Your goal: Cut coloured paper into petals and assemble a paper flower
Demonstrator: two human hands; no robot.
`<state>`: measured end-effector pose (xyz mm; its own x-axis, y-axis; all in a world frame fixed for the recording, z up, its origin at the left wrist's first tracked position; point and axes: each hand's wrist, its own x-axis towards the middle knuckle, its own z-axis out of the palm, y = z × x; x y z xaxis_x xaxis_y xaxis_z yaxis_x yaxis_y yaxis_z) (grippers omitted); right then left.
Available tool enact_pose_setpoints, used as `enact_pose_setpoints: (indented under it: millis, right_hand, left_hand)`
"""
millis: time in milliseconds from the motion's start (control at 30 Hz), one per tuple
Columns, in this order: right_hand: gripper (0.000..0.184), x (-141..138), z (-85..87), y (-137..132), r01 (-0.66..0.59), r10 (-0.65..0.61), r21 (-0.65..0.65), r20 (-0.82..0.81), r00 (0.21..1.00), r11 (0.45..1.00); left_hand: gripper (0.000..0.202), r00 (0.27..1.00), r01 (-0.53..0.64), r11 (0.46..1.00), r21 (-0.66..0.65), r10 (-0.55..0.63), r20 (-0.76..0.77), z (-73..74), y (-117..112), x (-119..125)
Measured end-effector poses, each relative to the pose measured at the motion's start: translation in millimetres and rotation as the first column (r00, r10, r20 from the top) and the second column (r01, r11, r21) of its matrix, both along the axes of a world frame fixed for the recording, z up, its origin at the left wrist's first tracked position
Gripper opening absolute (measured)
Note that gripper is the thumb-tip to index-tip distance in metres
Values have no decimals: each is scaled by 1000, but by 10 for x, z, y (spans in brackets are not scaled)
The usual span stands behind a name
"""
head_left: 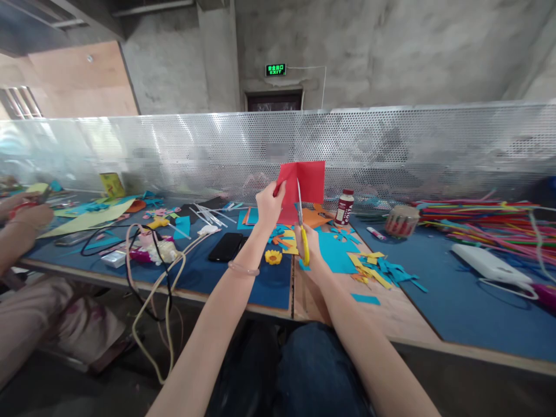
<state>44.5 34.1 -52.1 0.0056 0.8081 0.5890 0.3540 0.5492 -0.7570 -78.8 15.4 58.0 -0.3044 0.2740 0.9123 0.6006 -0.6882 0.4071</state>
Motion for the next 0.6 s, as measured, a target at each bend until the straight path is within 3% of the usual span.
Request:
enact_pose_setpoints:
  millis: [600]
  right_hand:
    - [40,0,-15,23,22,-22,6,42,999,1000]
  left_hand:
    - [34,999,-31,999,-10,31,-22,-23,44,-6]
